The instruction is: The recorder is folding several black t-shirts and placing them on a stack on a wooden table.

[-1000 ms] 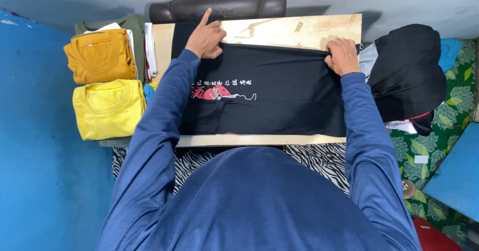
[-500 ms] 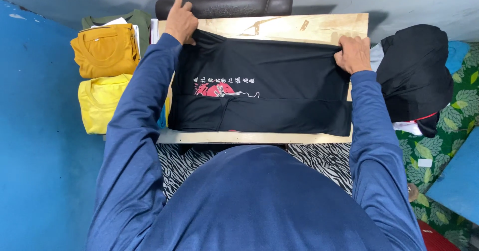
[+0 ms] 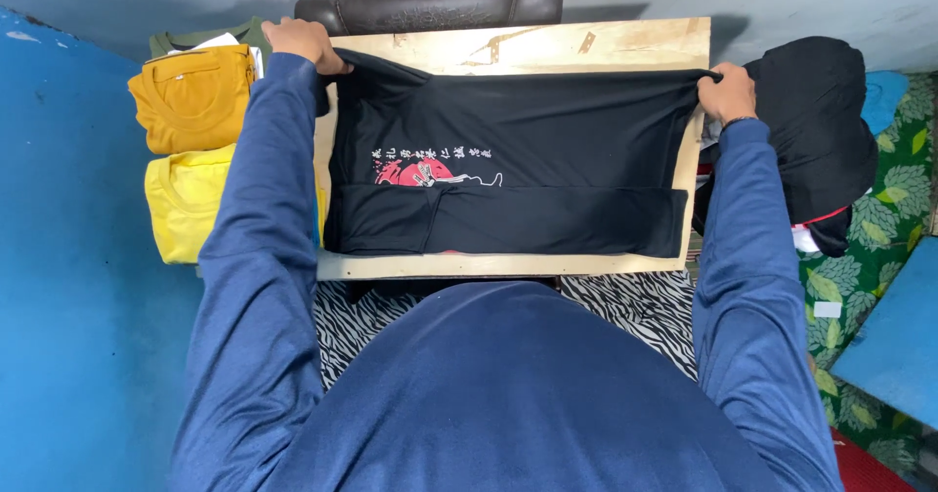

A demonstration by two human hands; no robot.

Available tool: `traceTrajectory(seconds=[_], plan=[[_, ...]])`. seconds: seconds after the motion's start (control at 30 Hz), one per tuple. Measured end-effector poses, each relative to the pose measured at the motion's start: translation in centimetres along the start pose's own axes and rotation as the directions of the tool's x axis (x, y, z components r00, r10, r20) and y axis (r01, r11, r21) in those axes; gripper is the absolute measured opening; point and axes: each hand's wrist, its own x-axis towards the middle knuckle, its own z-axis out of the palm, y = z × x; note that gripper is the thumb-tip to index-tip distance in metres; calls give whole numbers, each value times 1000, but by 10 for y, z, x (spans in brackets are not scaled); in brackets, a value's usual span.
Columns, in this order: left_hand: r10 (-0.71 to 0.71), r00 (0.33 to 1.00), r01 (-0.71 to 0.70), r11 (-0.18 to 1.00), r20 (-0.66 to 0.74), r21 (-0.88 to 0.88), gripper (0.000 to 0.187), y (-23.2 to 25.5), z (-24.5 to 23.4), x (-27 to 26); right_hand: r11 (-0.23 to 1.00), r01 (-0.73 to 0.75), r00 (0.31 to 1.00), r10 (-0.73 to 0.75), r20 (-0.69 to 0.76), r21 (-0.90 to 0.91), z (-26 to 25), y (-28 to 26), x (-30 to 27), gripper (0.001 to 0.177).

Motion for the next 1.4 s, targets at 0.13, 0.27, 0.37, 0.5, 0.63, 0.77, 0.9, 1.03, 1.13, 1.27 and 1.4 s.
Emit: traceTrajectory(seconds=[0.13, 0.27, 0.37, 0.5, 0.63, 0.77, 0.9, 1.03, 1.13, 1.27, 1.4], plan=[[-44, 986, 96, 937, 160, -335, 71, -11, 42, 35, 719, -581, 800, 417, 432, 381, 13, 0, 23, 45], [-46, 838, 430, 670, 544, -605, 68, -1, 51, 39, 429, -681, 732, 364, 576, 594, 43, 26, 45, 55], [69, 740, 655, 154, 669, -740, 70, 10, 59, 33, 251, -678, 726, 370, 579, 691, 43, 10, 43, 50], [46, 935, 354, -183, 351, -917, 57, 20, 82, 43, 79, -601, 767, 338, 546, 796, 53, 10, 48, 48], [-251, 968, 50, 250, -15, -967, 49, 24, 81, 16, 189, -459, 846, 392, 362, 868, 36, -19, 23, 37], [-197, 920, -117, 685, -338, -719, 43, 10, 61, -33, 263, -336, 915, 319, 247, 905, 17, -16, -4, 24], [-25, 863, -348, 695, -504, -630, 52, -5, 21, -103, 278, -265, 952, 228, 204, 923, -15, -22, -44, 17], [82, 816, -482, 643, -573, -595, 44, -18, 12, -149, 220, -319, 946, 124, 298, 922, -19, -3, -77, 19], [86, 790, -487, 689, -607, -536, 37, -19, 5, -185, 374, -339, 941, 122, 316, 863, -20, 0, -101, 17], [78, 769, -477, 731, -634, -489, 36, -7, 9, -225, 537, -279, 957, 90, 275, 796, -18, 4, -123, 17], [103, 771, -476, 750, -629, -460, 39, 2, 13, -254, 729, -133, 982, 5, 190, 671, -17, 9, -141, 23]])
